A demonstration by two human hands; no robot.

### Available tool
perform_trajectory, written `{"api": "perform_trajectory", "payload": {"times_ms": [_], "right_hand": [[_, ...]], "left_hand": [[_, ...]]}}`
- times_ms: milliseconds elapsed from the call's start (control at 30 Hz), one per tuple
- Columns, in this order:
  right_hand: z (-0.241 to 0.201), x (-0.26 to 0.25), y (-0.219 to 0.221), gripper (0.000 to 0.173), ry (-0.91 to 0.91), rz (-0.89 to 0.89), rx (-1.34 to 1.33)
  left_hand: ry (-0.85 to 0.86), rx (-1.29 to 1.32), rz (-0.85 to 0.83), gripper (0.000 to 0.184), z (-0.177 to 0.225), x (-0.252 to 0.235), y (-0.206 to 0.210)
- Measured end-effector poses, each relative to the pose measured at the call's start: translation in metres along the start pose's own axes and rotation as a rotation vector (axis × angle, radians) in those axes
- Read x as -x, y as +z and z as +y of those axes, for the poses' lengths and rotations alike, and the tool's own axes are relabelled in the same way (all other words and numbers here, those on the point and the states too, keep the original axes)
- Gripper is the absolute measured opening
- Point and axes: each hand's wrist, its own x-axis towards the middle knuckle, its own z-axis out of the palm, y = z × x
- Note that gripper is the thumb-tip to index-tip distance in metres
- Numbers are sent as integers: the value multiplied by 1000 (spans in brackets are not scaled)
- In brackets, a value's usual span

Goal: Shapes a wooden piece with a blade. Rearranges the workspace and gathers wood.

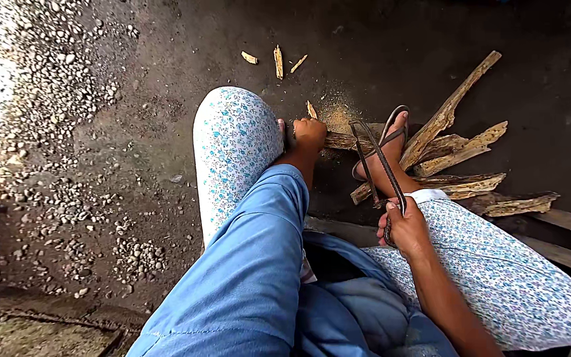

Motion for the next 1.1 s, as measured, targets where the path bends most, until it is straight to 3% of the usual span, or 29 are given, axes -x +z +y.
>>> {"api": "perform_trajectory", "payload": {"times_ms": [233,400,533,633,933,1100], "right_hand": [[-15,-38,7,23,54,-10,-11],[-22,-73,43,37,-58,43,264],[-15,-87,65,36,-135,97,245],[-9,-89,45,34,-96,13,111],[7,2,1,29,-5,-32,83],[-28,-68,20,33,25,-26,169]], "left_hand": [[-28,-25,-65,46,2,3,-7],[-25,12,-78,79,1,6,-2],[-70,-11,-11,57,6,16,-6],[-95,-47,-5,42,20,24,-12],[-83,-17,-75,48,8,8,-2],[-106,-3,-96,45,13,9,-2]]}}
